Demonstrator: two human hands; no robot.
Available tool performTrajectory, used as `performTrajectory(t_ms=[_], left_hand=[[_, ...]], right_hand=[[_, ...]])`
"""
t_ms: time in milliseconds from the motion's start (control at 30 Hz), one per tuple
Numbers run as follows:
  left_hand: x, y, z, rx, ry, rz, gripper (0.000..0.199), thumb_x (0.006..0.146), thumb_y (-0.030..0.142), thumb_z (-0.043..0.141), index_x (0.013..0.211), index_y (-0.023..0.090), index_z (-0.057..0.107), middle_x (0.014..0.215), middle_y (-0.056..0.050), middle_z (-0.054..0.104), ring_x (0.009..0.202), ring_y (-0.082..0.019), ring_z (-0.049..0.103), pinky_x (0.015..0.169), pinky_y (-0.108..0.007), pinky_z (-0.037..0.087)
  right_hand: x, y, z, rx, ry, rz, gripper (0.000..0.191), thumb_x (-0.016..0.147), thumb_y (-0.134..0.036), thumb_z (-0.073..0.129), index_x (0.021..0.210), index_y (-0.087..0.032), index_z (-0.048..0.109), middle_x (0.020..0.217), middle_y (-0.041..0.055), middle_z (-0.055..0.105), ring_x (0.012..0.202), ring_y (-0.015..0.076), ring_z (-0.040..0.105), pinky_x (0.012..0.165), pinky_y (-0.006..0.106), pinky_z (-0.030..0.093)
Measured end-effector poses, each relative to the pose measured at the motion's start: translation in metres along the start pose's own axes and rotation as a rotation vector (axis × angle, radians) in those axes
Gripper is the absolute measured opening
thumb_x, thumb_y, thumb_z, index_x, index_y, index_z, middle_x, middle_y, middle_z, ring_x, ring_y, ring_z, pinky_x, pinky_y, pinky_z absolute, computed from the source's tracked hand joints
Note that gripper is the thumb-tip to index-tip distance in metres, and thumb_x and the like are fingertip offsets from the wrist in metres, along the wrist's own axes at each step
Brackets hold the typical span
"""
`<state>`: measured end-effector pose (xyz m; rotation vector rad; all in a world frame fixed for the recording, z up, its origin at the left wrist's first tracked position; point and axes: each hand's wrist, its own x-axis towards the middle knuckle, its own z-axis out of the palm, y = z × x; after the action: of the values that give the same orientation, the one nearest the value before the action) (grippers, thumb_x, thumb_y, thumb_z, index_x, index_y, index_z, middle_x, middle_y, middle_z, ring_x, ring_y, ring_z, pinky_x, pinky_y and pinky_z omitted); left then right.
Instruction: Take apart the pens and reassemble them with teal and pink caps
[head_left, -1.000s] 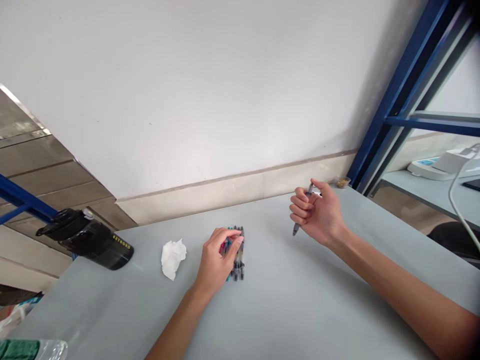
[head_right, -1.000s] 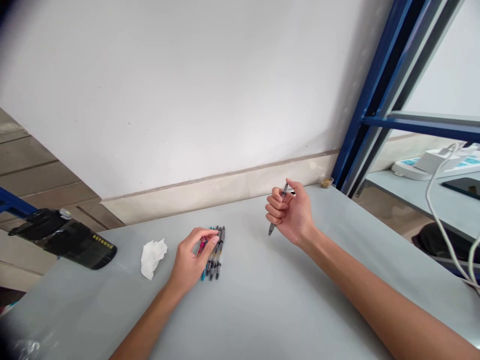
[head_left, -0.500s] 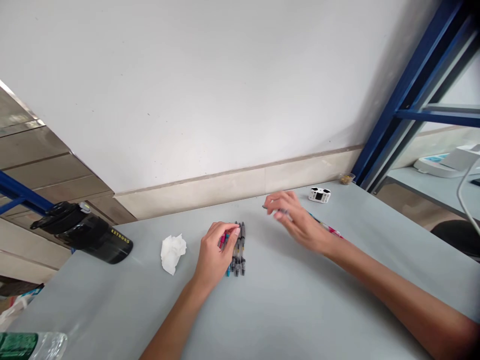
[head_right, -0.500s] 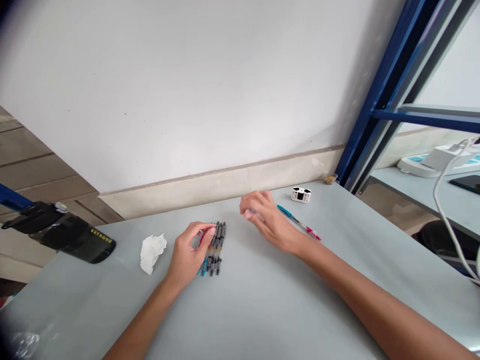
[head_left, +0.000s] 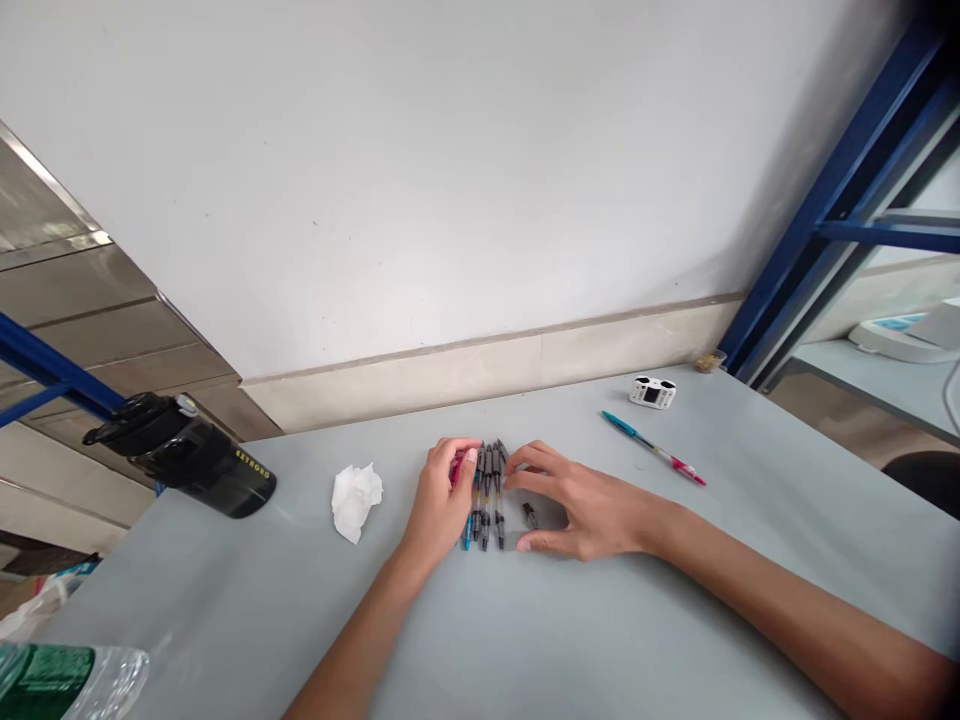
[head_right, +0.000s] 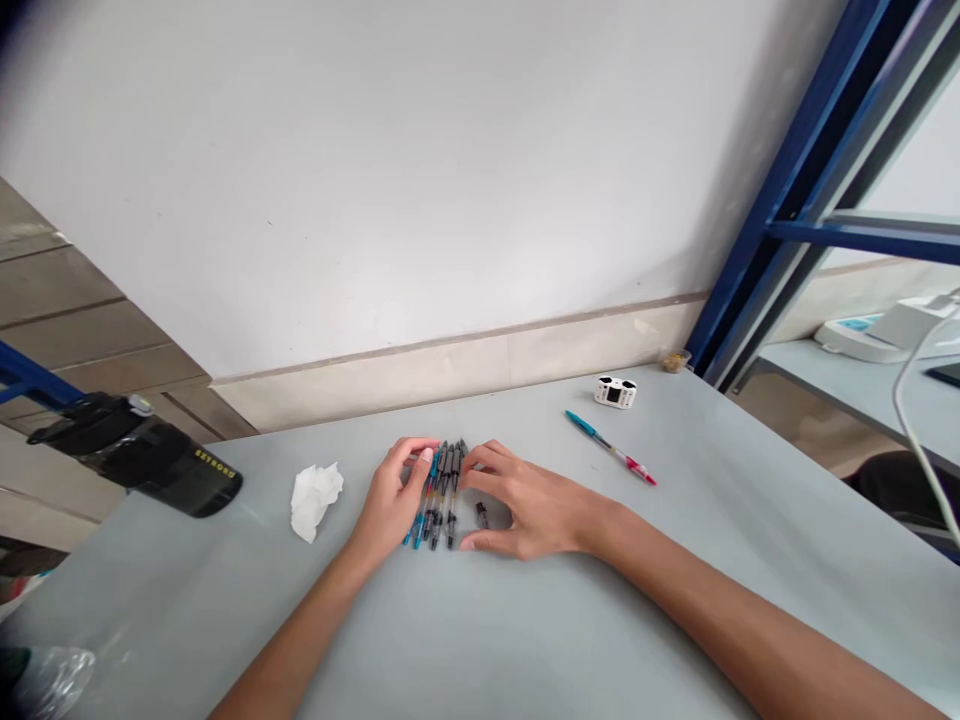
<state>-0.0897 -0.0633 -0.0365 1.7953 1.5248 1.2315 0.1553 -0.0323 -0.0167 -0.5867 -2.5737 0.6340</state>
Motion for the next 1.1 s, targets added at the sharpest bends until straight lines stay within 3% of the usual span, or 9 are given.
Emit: performTrajectory(t_ms=[100, 200, 300, 367, 500, 600, 733, 933, 1100], left_hand=[[-0.002, 0.001, 0.002, -0.065, 0.019, -0.057, 0.035, 0.112, 0.050, 0.051, 0.120, 0.025, 0.074, 0.123, -0.009, 0.076, 0.107, -0.024, 0.070, 0.091, -0.035, 0.055], [-0.003, 0.000, 0.005, -0.092, 0.020, -0.088, 0.036, 0.112, 0.051, 0.051, 0.119, 0.025, 0.074, 0.120, -0.008, 0.077, 0.102, -0.022, 0.070, 0.088, -0.033, 0.056], [-0.004, -0.001, 0.008, -0.077, -0.010, -0.029, 0.029, 0.110, 0.047, 0.058, 0.119, 0.026, 0.075, 0.122, -0.008, 0.076, 0.113, -0.024, 0.069, 0.093, -0.034, 0.054], [-0.005, -0.001, 0.008, -0.067, -0.018, 0.003, 0.026, 0.109, 0.045, 0.060, 0.119, 0.026, 0.074, 0.124, -0.008, 0.075, 0.119, -0.025, 0.068, 0.098, -0.035, 0.053], [-0.004, 0.004, 0.004, -0.055, 0.040, -0.033, 0.027, 0.111, 0.045, 0.056, 0.118, 0.027, 0.074, 0.123, -0.007, 0.076, 0.114, -0.024, 0.068, 0.095, -0.035, 0.053], [-0.002, 0.007, -0.002, -0.042, 0.096, -0.044, 0.028, 0.111, 0.047, 0.057, 0.117, 0.026, 0.074, 0.122, -0.008, 0.076, 0.110, -0.024, 0.068, 0.081, -0.031, 0.053], [0.001, 0.005, -0.006, -0.035, 0.154, -0.033, 0.028, 0.110, 0.047, 0.058, 0.116, 0.025, 0.074, 0.118, -0.008, 0.077, 0.106, -0.024, 0.069, 0.077, -0.030, 0.052], [0.002, 0.003, -0.004, 0.006, 0.163, -0.029, 0.026, 0.109, 0.046, 0.058, 0.115, 0.027, 0.074, 0.119, -0.006, 0.076, 0.109, -0.023, 0.067, 0.095, -0.035, 0.052], [0.004, -0.001, -0.004, 0.021, 0.169, -0.020, 0.026, 0.109, 0.048, 0.058, 0.114, 0.027, 0.074, 0.118, -0.005, 0.076, 0.108, -0.023, 0.068, 0.099, -0.037, 0.051]], right_hand=[[0.001, 0.005, -0.007, 0.008, 0.052, 0.004, 0.043, 0.107, -0.051, 0.065, 0.140, -0.025, 0.062, 0.136, 0.0145, 0.063, 0.111, 0.0268, 0.068, 0.097, 0.042, 0.058], [-0.002, 0.024, -0.021, -0.160, 0.164, 0.051, 0.029, 0.113, -0.040, 0.050, 0.131, -0.022, 0.064, 0.124, 0.0146, 0.068, 0.098, 0.0262, 0.069, 0.089, 0.043, 0.056], [-0.008, 0.047, -0.036, -0.364, 0.216, 0.118, 0.025, 0.110, -0.039, 0.051, 0.117, -0.021, 0.067, 0.109, 0.0134, 0.070, 0.089, 0.0271, 0.067, 0.079, 0.042, 0.052], [-0.011, 0.052, -0.041, -0.365, 0.209, 0.132, 0.025, 0.109, -0.040, 0.054, 0.117, -0.021, 0.068, 0.108, 0.0128, 0.070, 0.087, 0.0270, 0.066, 0.078, 0.042, 0.052], [-0.009, 0.033, -0.035, -0.172, 0.072, 0.070, 0.043, 0.101, -0.050, 0.072, 0.137, -0.027, 0.069, 0.135, 0.0126, 0.067, 0.100, 0.0279, 0.071, 0.088, 0.044, 0.057], [-0.003, 0.013, -0.023, -0.072, -0.031, -0.022, 0.039, 0.101, -0.040, 0.073, 0.140, -0.033, 0.071, 0.151, 0.0097, 0.060, 0.122, 0.0298, 0.067, 0.102, 0.045, 0.057], [0.002, 0.008, -0.013, -0.074, -0.057, -0.129, 0.037, 0.104, -0.013, 0.057, 0.133, -0.028, 0.074, 0.142, 0.0101, 0.067, 0.129, 0.0290, 0.061, 0.109, 0.047, 0.051], [0.004, 0.012, -0.015, -0.236, -0.072, -0.209, 0.029, 0.114, -0.021, 0.045, 0.122, -0.023, 0.073, 0.130, 0.0113, 0.071, 0.130, 0.0290, 0.056, 0.110, 0.049, 0.043], [0.004, 0.008, -0.016, -0.271, -0.077, -0.210, 0.032, 0.116, -0.021, 0.040, 0.124, -0.024, 0.072, 0.121, 0.0101, 0.071, 0.121, 0.0272, 0.058, 0.106, 0.045, 0.042]])
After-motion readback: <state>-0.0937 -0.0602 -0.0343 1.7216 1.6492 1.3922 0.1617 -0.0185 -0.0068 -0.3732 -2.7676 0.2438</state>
